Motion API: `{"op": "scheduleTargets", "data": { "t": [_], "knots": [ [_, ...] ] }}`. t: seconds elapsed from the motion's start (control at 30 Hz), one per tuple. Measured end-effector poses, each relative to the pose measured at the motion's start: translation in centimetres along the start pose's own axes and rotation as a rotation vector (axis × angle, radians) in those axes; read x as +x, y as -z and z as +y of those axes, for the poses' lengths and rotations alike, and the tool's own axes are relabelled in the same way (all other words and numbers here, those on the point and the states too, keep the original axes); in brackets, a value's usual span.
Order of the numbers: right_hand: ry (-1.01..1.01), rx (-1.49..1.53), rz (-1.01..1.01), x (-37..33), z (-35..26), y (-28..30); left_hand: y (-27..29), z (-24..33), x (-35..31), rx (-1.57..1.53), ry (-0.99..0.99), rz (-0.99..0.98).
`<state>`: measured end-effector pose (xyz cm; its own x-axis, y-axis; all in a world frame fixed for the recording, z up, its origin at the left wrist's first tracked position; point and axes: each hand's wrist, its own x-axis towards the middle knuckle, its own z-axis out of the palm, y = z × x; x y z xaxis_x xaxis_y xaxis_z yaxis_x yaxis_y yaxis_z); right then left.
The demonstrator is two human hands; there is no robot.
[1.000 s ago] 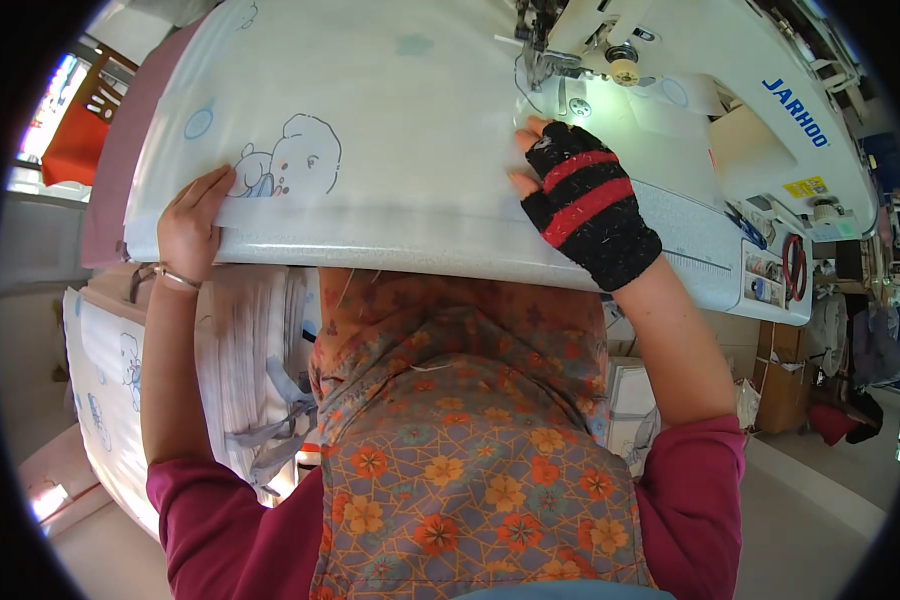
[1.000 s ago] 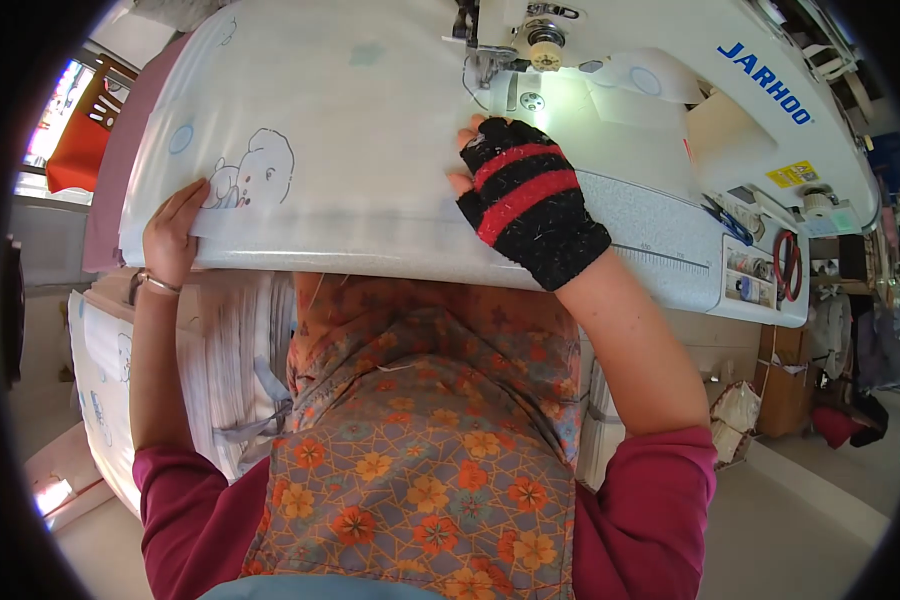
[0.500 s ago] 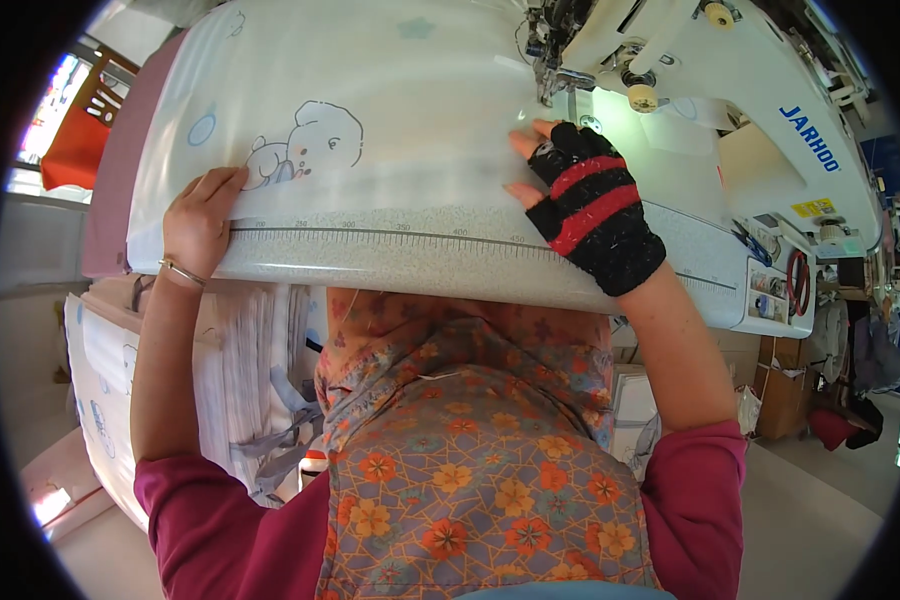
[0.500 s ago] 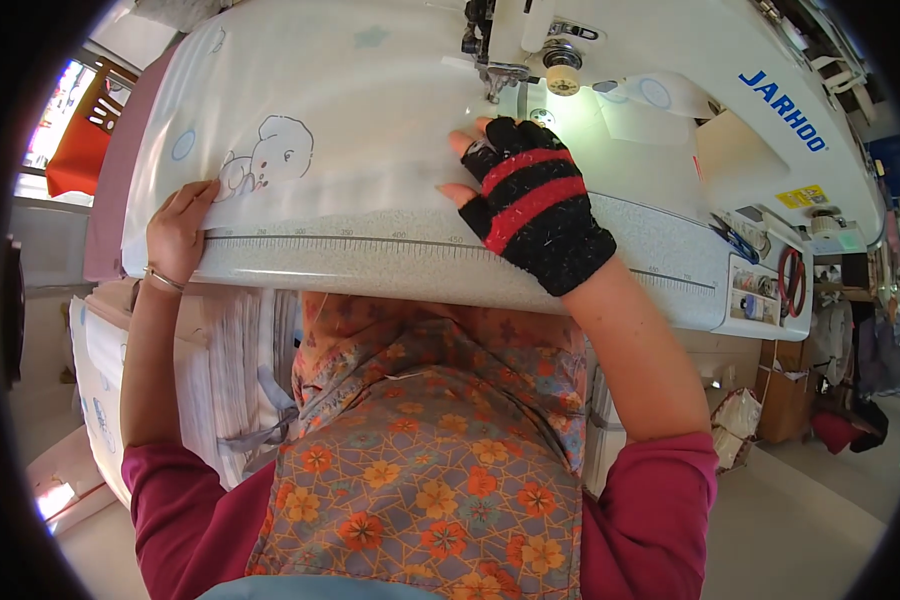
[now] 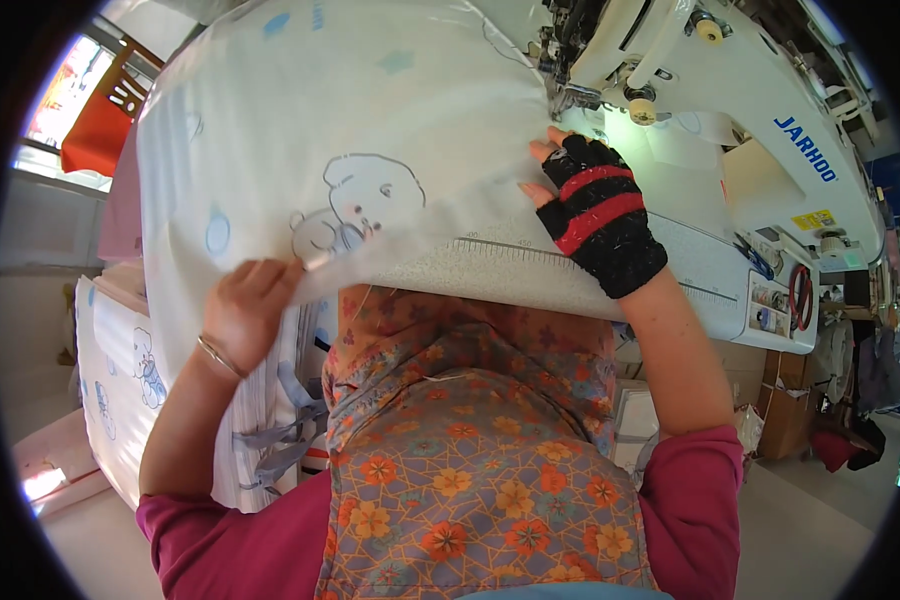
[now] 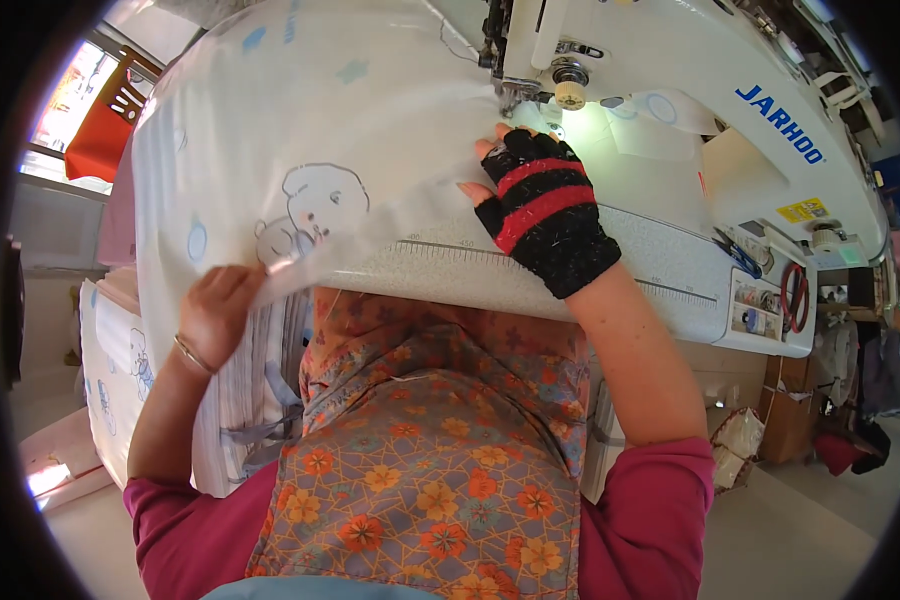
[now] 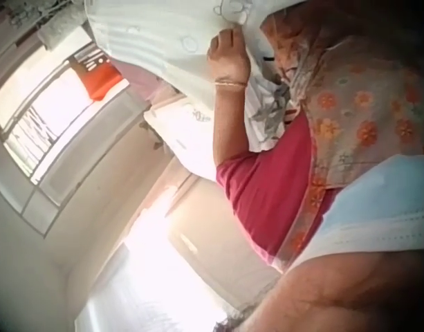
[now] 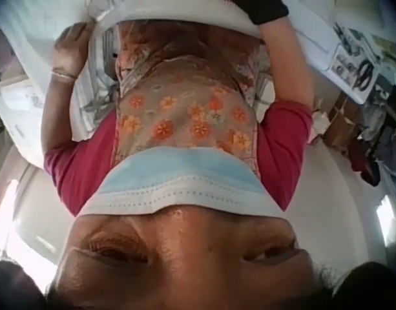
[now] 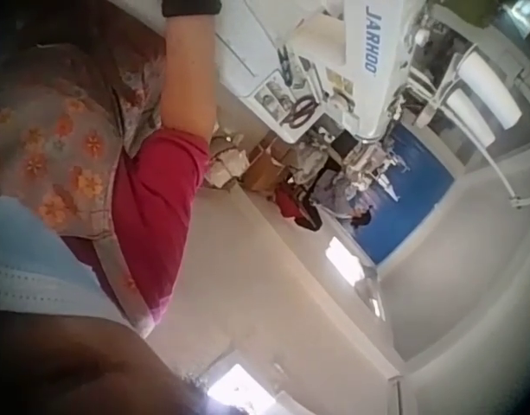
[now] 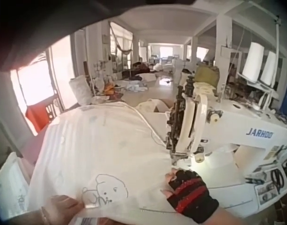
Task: Sewing fabric pieces together using an industrial sewing machine on a factory floor.
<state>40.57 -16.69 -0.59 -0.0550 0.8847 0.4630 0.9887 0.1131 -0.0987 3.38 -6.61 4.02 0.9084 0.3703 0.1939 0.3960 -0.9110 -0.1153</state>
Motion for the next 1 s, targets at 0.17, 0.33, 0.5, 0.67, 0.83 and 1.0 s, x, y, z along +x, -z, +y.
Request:
{"op": "scheduleTargets", "data": {
  "t": [0.17,0.33,0.5,0.67,0.83,1.0],
  "knots": [
    [0.018,-0.024,0.032,-0.1,0.5,0.1,0.2,4.3,-0.6,-0.24,0.007,-0.101],
    [0.013,0.035,-0.036,-0.2,0.4,0.1,0.4,7.3,-0.1,-0.459,0.033,-0.162],
    [0.018,0.038,0.049,-0.3,1.6,0.2,-0.5,10.0,1.8,-0.709,-0.048,-0.251],
    [-0.052,0.078,0.058,0.4,0.6,-0.8,-1.6,11.2,2.5,-0.716,-0.097,-0.216],
    [-0.142,0.098,0.001,0.2,0.4,-0.4,-2.3,11.8,2.5,-0.708,0.001,-0.224],
    [-0.118,0.142,0.123,-2.5,-1.1,-0.3,-2.3,12.3,2.3,-0.695,0.013,-0.16]
  ]
}}
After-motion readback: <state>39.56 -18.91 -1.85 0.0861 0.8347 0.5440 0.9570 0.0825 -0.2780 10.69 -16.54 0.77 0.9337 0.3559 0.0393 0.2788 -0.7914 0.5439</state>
